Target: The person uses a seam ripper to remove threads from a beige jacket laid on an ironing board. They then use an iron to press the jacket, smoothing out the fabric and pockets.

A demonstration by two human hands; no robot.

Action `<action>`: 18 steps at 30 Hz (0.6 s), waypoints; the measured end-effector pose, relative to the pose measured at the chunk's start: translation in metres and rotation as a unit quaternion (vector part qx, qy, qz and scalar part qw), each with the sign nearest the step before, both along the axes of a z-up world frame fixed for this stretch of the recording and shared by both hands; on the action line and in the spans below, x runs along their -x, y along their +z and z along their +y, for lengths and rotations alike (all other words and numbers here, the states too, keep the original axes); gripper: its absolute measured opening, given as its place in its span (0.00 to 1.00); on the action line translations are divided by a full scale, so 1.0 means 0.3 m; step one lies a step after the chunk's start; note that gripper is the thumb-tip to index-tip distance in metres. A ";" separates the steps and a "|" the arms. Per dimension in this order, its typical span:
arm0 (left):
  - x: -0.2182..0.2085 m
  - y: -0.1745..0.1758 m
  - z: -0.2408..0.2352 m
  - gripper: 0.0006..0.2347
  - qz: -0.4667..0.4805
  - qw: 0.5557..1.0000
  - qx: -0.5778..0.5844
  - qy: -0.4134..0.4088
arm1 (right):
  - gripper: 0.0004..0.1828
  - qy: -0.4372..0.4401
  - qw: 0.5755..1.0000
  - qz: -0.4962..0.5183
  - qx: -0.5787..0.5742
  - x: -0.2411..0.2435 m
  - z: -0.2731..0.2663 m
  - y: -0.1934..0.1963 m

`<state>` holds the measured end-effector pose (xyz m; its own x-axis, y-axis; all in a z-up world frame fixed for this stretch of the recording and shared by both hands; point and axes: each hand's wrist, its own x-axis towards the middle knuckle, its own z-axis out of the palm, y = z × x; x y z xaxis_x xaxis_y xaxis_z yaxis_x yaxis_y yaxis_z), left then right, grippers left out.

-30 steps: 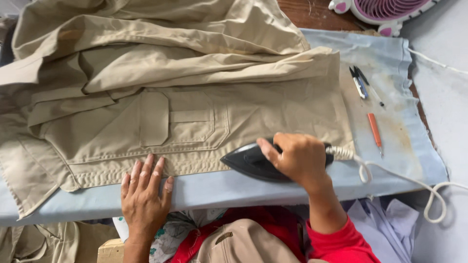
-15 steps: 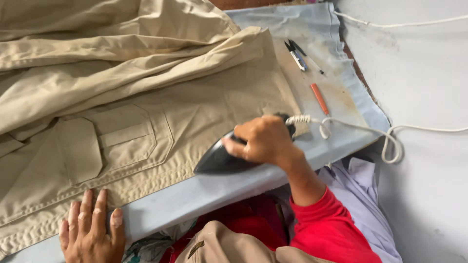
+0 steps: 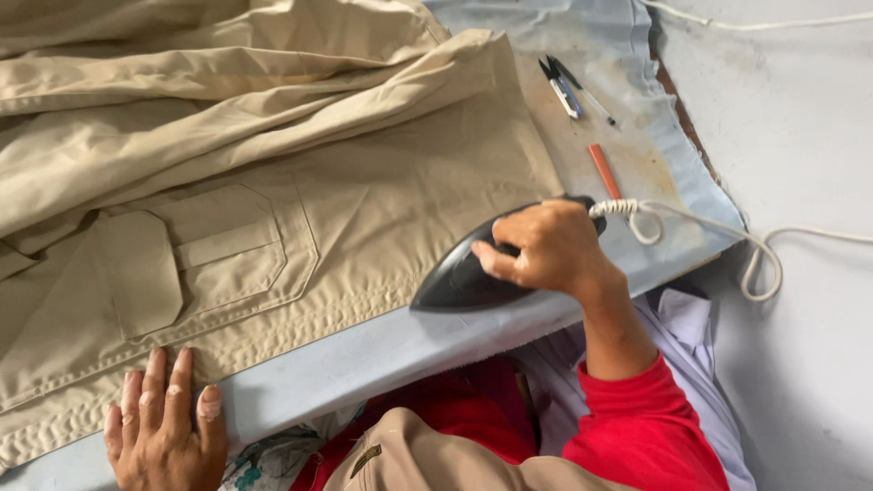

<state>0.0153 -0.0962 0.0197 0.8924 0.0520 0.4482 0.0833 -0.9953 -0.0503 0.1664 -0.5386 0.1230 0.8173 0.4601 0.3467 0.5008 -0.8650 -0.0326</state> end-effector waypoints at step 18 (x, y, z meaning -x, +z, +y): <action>-0.013 0.042 -0.009 0.21 0.001 1.000 -0.013 -0.004 | 0.31 -0.290 0.956 0.037 0.027 -0.052 0.052 0.002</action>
